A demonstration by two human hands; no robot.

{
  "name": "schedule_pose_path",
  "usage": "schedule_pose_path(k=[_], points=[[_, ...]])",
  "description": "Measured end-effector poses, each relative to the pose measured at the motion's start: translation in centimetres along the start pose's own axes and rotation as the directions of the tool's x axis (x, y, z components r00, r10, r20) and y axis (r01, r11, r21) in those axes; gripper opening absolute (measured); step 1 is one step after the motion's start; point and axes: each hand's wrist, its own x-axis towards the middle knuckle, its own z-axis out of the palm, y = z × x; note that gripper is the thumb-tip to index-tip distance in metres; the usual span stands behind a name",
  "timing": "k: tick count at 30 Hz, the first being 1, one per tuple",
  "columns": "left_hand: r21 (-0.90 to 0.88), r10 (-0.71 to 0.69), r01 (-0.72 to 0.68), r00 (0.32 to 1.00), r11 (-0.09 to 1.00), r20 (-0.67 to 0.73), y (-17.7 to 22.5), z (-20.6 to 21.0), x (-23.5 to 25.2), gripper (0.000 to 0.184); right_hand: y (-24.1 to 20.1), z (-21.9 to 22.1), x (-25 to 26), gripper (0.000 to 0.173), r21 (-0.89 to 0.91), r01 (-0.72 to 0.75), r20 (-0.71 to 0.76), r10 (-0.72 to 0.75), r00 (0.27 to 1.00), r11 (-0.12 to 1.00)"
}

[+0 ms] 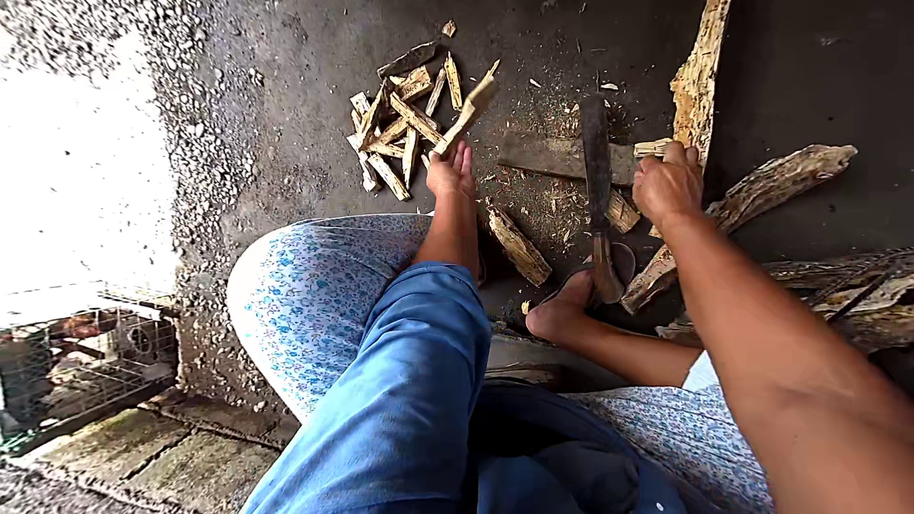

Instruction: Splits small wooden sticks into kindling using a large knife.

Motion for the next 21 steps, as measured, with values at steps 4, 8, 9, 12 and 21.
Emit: schedule_pose_path(k=[4, 8, 9, 12, 21], points=[[-0.247, 0.012, 0.000, 0.999, 0.969, 0.048, 1.0, 0.2, 1.1, 0.062, 1.8, 0.6, 4.2, 0.035, -0.187, 0.091, 0.168, -0.060, 0.984, 0.978], [-0.061, -0.102, 0.106, 0.993, 0.992, 0.066, -0.5, -0.7, 1.3, 0.056, 0.2, 0.2, 4.6, 0.030, -0.195, 0.033, 0.174, 0.001, 0.985, 0.980], [-0.016, -0.142, 0.143, 0.989, 0.990, 0.048, -0.9, -0.7, 1.3, 0.053, -1.4, -0.6, 4.3, 0.030, -0.146, 0.016, 0.164, 0.009, 0.986, 0.989], [0.079, -0.207, 0.208, 0.978, 0.975, -0.021, -1.8, -1.0, 1.0, 0.047, -7.2, -3.5, 2.8, 0.033, 0.086, 0.160, 0.079, -0.167, 0.983, 0.983], [0.270, -0.195, 0.211, 0.977, 0.940, -0.086, -2.6, -1.5, -0.5, 0.044, -10.4, -3.2, -2.7, 0.035, 0.266, 0.028, 0.080, -0.051, 0.996, 0.963]])
